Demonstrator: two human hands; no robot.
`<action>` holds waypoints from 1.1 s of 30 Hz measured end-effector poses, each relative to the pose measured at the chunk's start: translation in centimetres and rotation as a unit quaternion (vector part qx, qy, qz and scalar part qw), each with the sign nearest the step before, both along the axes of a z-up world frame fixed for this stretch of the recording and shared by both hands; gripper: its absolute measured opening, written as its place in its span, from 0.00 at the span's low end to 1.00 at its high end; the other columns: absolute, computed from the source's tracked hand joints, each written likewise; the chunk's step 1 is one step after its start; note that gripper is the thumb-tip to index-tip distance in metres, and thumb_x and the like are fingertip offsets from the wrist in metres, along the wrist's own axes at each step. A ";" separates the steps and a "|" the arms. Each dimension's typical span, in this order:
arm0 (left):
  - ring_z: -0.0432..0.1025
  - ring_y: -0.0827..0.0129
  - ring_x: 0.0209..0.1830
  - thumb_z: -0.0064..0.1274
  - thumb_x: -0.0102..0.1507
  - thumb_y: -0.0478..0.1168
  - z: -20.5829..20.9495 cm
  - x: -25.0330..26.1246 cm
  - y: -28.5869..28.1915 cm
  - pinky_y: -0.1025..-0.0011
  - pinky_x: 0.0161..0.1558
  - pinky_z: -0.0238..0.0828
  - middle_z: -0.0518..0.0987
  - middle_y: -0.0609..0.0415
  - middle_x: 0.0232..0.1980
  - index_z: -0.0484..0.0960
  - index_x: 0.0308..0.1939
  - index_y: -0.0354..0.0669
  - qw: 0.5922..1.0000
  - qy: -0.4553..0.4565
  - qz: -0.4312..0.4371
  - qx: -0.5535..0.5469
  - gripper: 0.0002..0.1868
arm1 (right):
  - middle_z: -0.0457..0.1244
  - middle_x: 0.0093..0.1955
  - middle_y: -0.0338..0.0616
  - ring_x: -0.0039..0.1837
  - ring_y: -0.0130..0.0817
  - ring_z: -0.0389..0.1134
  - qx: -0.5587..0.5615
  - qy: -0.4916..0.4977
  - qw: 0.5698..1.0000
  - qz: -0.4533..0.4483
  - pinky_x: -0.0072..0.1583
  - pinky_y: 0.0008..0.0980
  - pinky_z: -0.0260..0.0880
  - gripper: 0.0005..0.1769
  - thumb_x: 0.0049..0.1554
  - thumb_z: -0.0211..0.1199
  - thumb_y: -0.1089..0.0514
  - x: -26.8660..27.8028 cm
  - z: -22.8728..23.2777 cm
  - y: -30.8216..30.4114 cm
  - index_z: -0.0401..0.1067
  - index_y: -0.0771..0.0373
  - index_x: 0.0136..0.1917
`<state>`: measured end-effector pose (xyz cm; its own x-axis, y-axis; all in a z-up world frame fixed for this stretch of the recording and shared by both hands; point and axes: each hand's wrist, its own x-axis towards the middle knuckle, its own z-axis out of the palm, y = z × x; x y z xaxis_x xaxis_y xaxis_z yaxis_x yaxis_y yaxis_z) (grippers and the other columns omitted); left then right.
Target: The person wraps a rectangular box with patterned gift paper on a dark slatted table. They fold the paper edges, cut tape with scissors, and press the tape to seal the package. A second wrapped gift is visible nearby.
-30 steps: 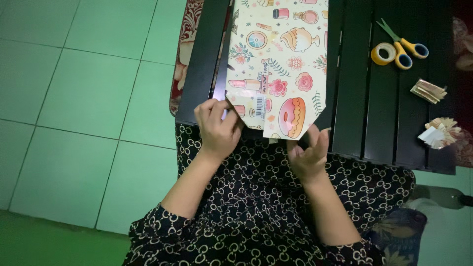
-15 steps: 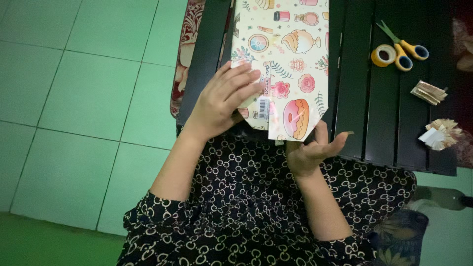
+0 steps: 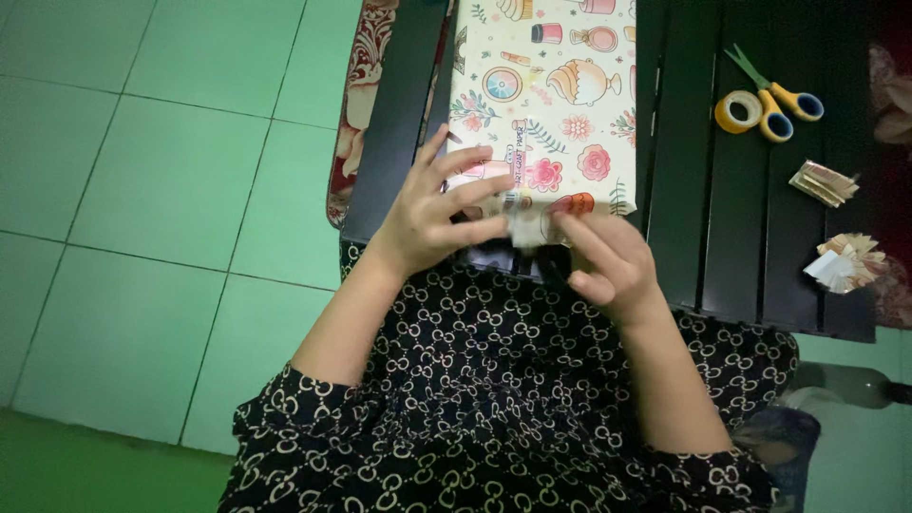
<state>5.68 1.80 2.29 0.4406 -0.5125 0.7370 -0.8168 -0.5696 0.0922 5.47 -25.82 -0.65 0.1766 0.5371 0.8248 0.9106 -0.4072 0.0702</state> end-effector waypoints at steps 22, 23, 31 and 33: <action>0.66 0.57 0.68 0.72 0.55 0.58 -0.4 -0.2 -0.6 0.38 0.74 0.57 0.74 0.62 0.63 0.78 0.33 0.48 1.000 0.017 0.011 -0.007 0.23 | 0.68 0.55 0.46 0.54 0.40 0.72 -0.109 0.037 0.993 -0.008 0.54 0.34 0.74 0.42 0.62 0.63 0.66 -0.3 0.8 -1.0 0.46 0.45 0.80; 0.67 0.57 0.68 0.73 0.56 0.56 -0.5 -0.5 -1.2 0.38 0.74 0.57 0.74 0.62 0.62 0.76 0.32 0.47 0.999 0.012 0.030 -0.021 0.24 | 0.68 0.56 0.46 0.55 0.41 0.72 -0.105 0.034 0.994 -0.009 0.54 0.34 0.75 0.42 0.62 0.63 0.66 -0.3 0.7 -1.0 0.46 0.44 0.80; 0.67 0.61 0.68 0.73 0.62 0.51 -1.1 -0.8 -3.6 0.40 0.78 0.59 0.72 0.62 0.55 0.81 0.47 0.47 0.991 -0.004 0.124 -0.058 0.20 | 0.68 0.58 0.49 0.58 0.43 0.73 -0.107 0.064 0.992 -0.008 0.57 0.36 0.76 0.42 0.61 0.62 0.68 -0.7 0.6 -1.3 0.46 0.45 0.78; 0.66 0.63 0.65 0.71 0.61 0.53 -0.9 -0.9 -3.6 0.40 0.76 0.59 0.70 0.62 0.52 0.85 0.57 0.55 0.990 -0.010 0.137 -0.035 0.22 | 0.68 0.59 0.50 0.58 0.45 0.73 -0.096 0.083 0.992 0.008 0.59 0.38 0.76 0.40 0.59 0.63 0.68 -0.7 0.7 -1.3 0.47 0.49 0.76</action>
<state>4.75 -1.77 1.37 0.5413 -0.3225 0.7766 -0.6341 -0.7631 0.1251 4.73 -27.08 0.06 0.2917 0.6858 0.6668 0.9223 -0.3865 -0.0060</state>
